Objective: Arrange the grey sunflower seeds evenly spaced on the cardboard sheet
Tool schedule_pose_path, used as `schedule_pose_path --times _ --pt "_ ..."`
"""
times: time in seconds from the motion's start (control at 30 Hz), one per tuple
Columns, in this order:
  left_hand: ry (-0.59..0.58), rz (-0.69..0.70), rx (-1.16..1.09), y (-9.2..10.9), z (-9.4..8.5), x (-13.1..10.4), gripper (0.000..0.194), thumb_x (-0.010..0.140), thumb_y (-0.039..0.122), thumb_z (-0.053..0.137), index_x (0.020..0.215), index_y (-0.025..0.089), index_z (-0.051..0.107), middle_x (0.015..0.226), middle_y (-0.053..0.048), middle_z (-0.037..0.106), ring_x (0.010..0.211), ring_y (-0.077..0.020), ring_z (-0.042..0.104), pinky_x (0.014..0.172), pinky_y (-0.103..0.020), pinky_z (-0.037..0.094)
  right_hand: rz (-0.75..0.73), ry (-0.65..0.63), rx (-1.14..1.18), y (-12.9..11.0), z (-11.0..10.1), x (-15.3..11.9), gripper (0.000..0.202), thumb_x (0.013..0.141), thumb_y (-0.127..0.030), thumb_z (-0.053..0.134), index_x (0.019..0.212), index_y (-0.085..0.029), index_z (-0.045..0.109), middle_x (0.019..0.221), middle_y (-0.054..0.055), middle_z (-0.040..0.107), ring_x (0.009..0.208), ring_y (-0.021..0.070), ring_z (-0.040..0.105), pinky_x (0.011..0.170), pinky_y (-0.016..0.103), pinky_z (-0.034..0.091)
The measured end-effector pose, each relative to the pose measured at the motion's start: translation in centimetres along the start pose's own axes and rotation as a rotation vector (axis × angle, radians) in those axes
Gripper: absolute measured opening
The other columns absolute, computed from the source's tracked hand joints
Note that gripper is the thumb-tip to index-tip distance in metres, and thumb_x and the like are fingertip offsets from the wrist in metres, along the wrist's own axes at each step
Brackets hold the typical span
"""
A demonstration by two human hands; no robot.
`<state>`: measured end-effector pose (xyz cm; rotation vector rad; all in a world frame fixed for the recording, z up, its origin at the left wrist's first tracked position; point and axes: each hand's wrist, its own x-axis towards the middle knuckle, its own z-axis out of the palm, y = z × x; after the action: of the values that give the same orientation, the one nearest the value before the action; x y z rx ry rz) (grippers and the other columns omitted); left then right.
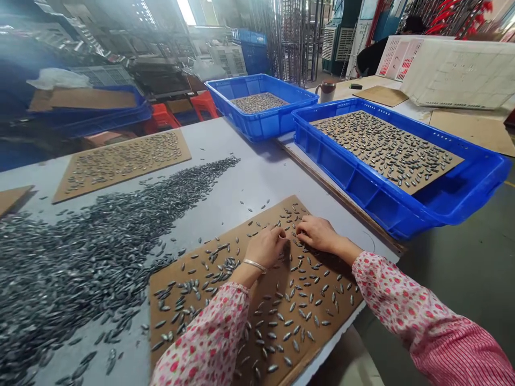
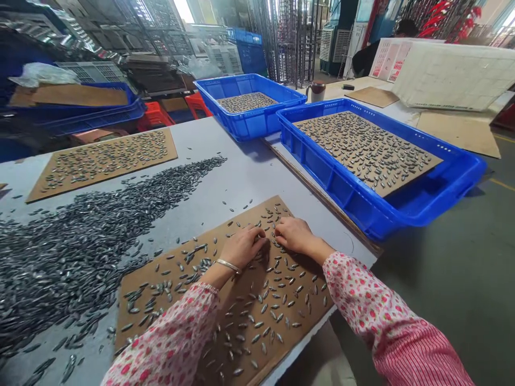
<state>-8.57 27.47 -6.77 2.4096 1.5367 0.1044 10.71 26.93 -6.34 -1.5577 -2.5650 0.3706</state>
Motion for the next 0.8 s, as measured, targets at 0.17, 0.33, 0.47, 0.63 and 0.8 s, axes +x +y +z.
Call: schedule_pose_path --times 0.17,0.33,0.47,0.63,0.8 --pt "-0.064 0.043 0.013 0.1 -1.3 -1.4 0.022 0.087 0.028 0.047 0.099 0.026 0.065 0.095 -0.004 0.058 0.089 -0.0171 0.058 0.072 -0.026 0.042 -0.049 0.002 0.05 -1.3 0.2 -0.2 0.015 0.086 -0.032 0.055 0.09 -0.022 0.066 0.092 0.003 0.06 0.088 0.0154 0.054 0.07 0.024 0.038" --pt "-0.058 0.022 0.057 1.0 -0.8 -1.2 0.021 0.087 0.026 0.046 0.093 0.023 0.066 0.093 -0.004 0.059 0.09 -0.0173 0.057 0.073 -0.026 0.043 -0.04 -0.019 -0.026 -2.2 1.0 0.1 0.018 0.085 -0.034 0.056 0.091 -0.02 0.065 0.094 0.005 0.059 0.089 0.0172 0.054 0.074 0.026 0.04" --pt "-0.034 0.001 0.053 0.7 -0.3 -1.2 0.018 0.086 0.026 0.047 0.089 0.021 0.064 0.094 -0.004 0.06 0.09 -0.0176 0.057 0.073 -0.027 0.042 -0.02 -0.049 -0.082 -2.7 1.4 0.6 0.019 0.088 -0.028 0.049 0.092 -0.019 0.065 0.095 0.007 0.06 0.087 0.018 0.055 0.073 0.027 0.04" --pt "-0.064 0.013 0.05 0.8 -0.6 -1.8 0.019 0.087 0.031 0.048 0.089 0.023 0.064 0.093 -0.003 0.06 0.087 -0.0174 0.058 0.068 -0.026 0.041 0.007 -0.024 -0.139 -3.5 0.8 0.9 0.022 0.089 -0.026 0.045 0.088 -0.016 0.064 0.094 0.01 0.061 0.087 0.02 0.055 0.072 0.028 0.04" --pt "-0.077 0.027 0.083 1.4 -0.7 -1.9 0.02 0.088 0.03 0.045 0.091 0.024 0.064 0.095 -0.004 0.06 0.089 -0.0184 0.058 0.067 -0.027 0.041 0.03 -0.013 -0.124 -3.9 -0.6 0.1 0.02 0.09 -0.022 0.045 0.089 -0.015 0.064 0.095 0.01 0.06 0.09 0.0193 0.054 0.073 0.028 0.038"
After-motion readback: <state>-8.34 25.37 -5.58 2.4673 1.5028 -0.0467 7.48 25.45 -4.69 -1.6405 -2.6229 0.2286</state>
